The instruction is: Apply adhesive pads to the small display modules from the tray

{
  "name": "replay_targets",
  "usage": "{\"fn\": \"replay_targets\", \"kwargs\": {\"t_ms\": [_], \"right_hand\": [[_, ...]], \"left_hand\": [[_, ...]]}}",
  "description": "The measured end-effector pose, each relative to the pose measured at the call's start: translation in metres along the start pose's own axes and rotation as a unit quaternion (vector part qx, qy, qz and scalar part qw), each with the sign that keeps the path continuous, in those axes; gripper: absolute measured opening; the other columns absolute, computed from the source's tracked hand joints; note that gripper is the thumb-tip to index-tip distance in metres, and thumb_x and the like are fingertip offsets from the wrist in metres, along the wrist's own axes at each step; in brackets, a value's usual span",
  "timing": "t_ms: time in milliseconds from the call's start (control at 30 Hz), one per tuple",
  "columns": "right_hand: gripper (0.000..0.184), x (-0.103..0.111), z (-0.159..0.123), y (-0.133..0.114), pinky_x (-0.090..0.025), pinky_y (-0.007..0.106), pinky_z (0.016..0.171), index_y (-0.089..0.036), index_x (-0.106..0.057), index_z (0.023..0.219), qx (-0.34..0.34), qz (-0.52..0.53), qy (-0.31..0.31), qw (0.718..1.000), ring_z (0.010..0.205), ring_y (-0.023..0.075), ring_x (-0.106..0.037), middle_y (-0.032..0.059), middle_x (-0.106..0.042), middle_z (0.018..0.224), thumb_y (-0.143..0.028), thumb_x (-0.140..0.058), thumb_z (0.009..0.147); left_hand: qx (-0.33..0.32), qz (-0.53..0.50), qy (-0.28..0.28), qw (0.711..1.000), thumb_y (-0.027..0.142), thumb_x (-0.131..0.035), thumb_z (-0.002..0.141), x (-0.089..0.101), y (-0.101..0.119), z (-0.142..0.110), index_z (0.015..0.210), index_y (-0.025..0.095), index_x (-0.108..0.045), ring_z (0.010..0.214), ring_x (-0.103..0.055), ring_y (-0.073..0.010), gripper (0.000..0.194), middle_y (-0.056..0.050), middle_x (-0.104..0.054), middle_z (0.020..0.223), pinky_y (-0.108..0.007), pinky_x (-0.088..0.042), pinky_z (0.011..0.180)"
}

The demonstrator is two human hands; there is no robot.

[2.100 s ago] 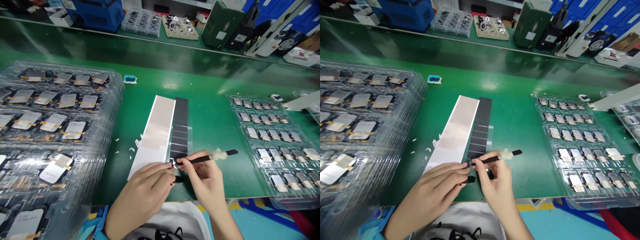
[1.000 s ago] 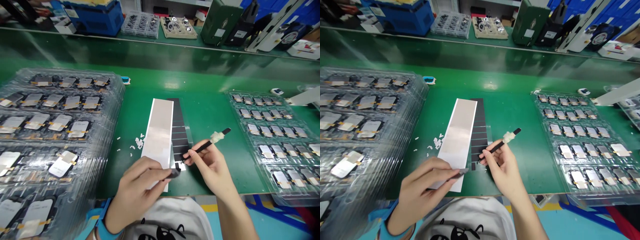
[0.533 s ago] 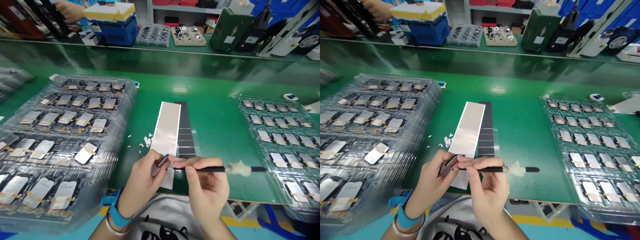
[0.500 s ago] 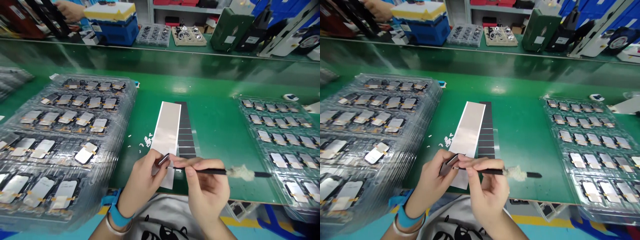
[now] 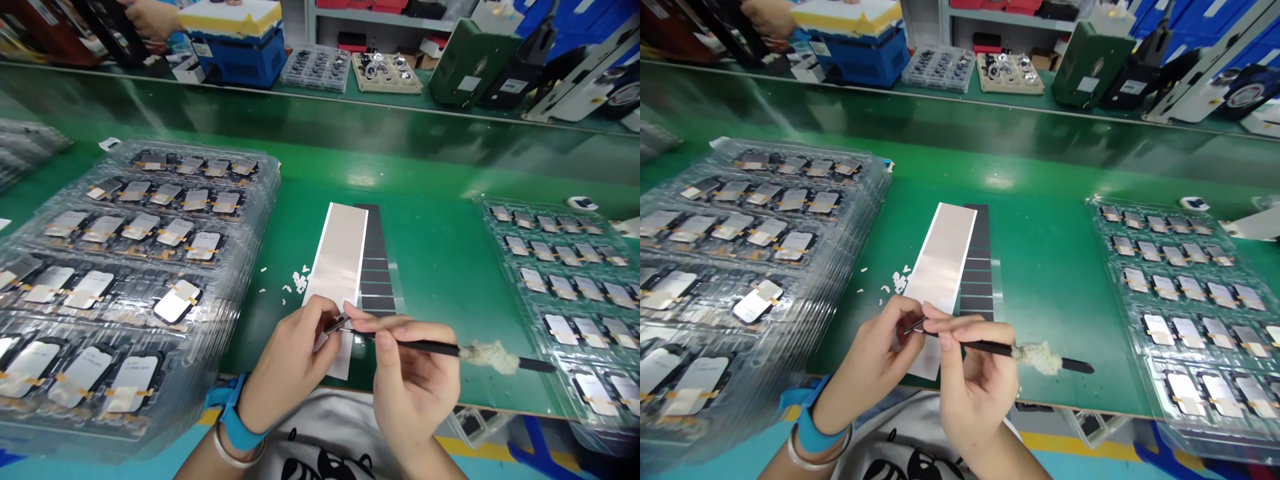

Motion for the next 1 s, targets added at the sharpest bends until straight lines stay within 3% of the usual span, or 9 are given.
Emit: {"fn": "replay_targets", "kwargs": {"t_ms": [133,433,633,1000], "right_hand": [[0.016,-0.003,-0.002,-0.002,-0.069,0.04,0.08,-0.024,-0.056,0.096,0.012,-0.009,-0.01,1.0,0.084,0.0182,-0.077,-0.0008,-0.072,0.079,-0.009,-0.057,0.095],[0.019,-0.003,-0.01,-0.002,-0.069,0.044,0.081,-0.023,-0.057,0.099,0.062,-0.032,0.015,0.997,0.085,0.0189,-0.077,0.0004,-0.073,0.085,-0.004,-0.057,0.093],[0.02,-0.004,-0.012,0.002,-0.07,0.045,0.08,-0.023,-0.056,0.099,0.07,-0.057,0.019,0.996,0.085,0.02,-0.077,0.0009,-0.072,0.084,-0.004,-0.057,0.092],[0.02,-0.004,-0.012,0.002,-0.07,0.046,0.079,-0.022,-0.058,0.098,0.076,-0.049,0.03,0.995,0.084,0.0206,-0.077,0.0009,-0.07,0.083,-0.003,-0.059,0.091]], "left_hand": [[-0.029,-0.013,-0.038,0.999,0.009,-0.042,0.097,-0.004,0.004,0.002,0.13,0.023,-0.052,0.097,-0.067,-0.0185,0.038,-0.004,-0.068,0.109,-0.029,-0.051,0.084],[-0.016,0.018,-0.024,0.999,0.016,-0.038,0.101,-0.002,0.003,0.002,0.148,0.02,-0.045,0.082,-0.064,-0.0195,0.048,-0.007,-0.065,0.101,-0.033,-0.053,0.073],[-0.025,-0.011,-0.03,0.999,0.026,-0.036,0.104,-0.002,0.002,0.0,0.155,0.018,-0.036,0.09,-0.063,-0.0231,0.052,-0.009,-0.062,0.101,-0.038,-0.054,0.081],[-0.034,-0.018,-0.028,0.999,0.027,-0.032,0.104,-0.002,0.002,0.0,0.157,0.019,-0.033,0.086,-0.061,-0.0228,0.054,-0.009,-0.061,0.101,-0.039,-0.055,0.081]]}}
Point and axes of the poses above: each hand's wrist, its own z-axis towards the middle knuckle, its own x-axis out of the back of the hand, y = z × x, the point moved 7 cm from there along z, towards the middle knuckle
